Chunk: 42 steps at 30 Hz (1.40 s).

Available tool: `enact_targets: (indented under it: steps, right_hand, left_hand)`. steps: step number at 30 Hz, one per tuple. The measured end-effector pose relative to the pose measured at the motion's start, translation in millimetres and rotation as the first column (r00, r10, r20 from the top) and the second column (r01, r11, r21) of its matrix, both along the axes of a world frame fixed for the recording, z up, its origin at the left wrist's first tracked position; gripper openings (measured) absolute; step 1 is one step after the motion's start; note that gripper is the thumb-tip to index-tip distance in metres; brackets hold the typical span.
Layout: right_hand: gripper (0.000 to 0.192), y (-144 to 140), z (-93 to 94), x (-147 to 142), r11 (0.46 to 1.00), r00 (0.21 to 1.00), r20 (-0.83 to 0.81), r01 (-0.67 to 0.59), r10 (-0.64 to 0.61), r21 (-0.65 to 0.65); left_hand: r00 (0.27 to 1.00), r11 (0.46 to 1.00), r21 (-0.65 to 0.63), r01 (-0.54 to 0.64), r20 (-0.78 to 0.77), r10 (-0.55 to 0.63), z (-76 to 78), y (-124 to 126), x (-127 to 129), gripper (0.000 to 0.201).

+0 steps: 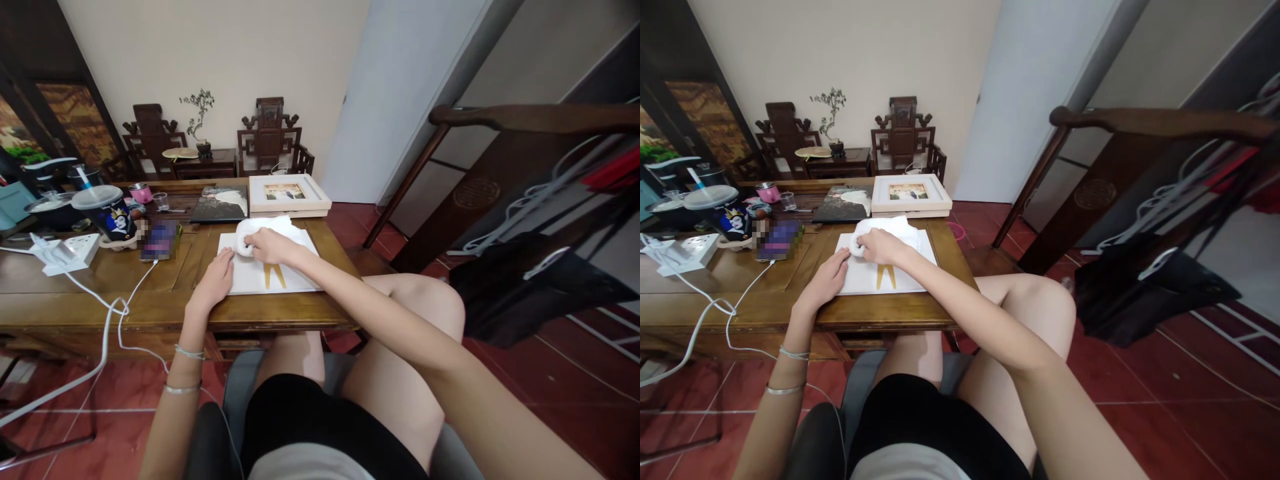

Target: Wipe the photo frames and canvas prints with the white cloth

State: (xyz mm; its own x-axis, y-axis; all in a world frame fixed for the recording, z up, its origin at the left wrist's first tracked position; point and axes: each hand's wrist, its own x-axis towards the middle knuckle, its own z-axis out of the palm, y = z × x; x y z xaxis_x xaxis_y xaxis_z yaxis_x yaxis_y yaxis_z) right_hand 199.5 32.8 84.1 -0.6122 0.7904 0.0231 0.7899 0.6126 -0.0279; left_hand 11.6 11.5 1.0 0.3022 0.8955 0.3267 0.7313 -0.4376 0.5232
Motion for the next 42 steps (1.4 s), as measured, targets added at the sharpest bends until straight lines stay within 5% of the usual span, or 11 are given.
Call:
enact_targets:
  steps: [4, 8, 14, 20, 25, 34, 42]
  right_hand:
    - [0.029, -5.0, -7.0, -12.8, 0.999, 0.999, 0.009, -0.031, 0.031, 0.032]
    - [0.028, -46.3, -12.0, -10.1, 0.972, 0.971, -0.041, -0.234, 0.235, 0.027]
    - [0.029, -87.2, 4.5, 24.0, 0.899, 0.903, -0.191, -0.414, 0.385, -0.141]
    - [0.026, -48.8, 7.9, 42.7, 0.973, 0.971, -0.155, -0.201, 0.183, -0.114]
    - [0.033, 7.6, 1.5, 22.1, 0.999, 0.989, -0.15, -0.019, 0.013, -0.042]
    - [0.032, 56.2, 2.7, -36.7, 0.998, 0.971, -0.232, -0.063, 0.055, -0.027]
    - [0.026, 55.0, -1.9, 51.3, 0.976, 0.939, -0.285, 0.157, -0.194, -0.149]
  left_hand:
    - [0.979, 0.994, 0.005, -0.106, 0.178, 0.103, 10.1, -3.5, 1.6, 0.049]
    - [0.923, 0.98, -0.005, -0.198, 0.335, 0.189, 17.2, -8.5, 3.7, 0.051]
    - [0.948, 0.986, 0.042, -0.164, 0.284, 0.145, 16.1, -12.9, 7.7, 0.052]
    - [1.0, 0.998, 0.06, -0.006, -0.005, 0.007, 12.7, -10.3, 6.9, 0.039]
    - [0.999, 0.997, 0.067, -0.031, -0.043, 0.034, 6.8, -6.3, 3.5, 0.039]
    - [0.999, 0.997, 0.069, -0.042, -0.027, 0.044, 4.0, -5.2, 1.8, 0.04]
    - [0.999, 0.999, 0.042, -0.029, -0.044, 0.031, -4.1, -3.0, 0.5, 0.048]
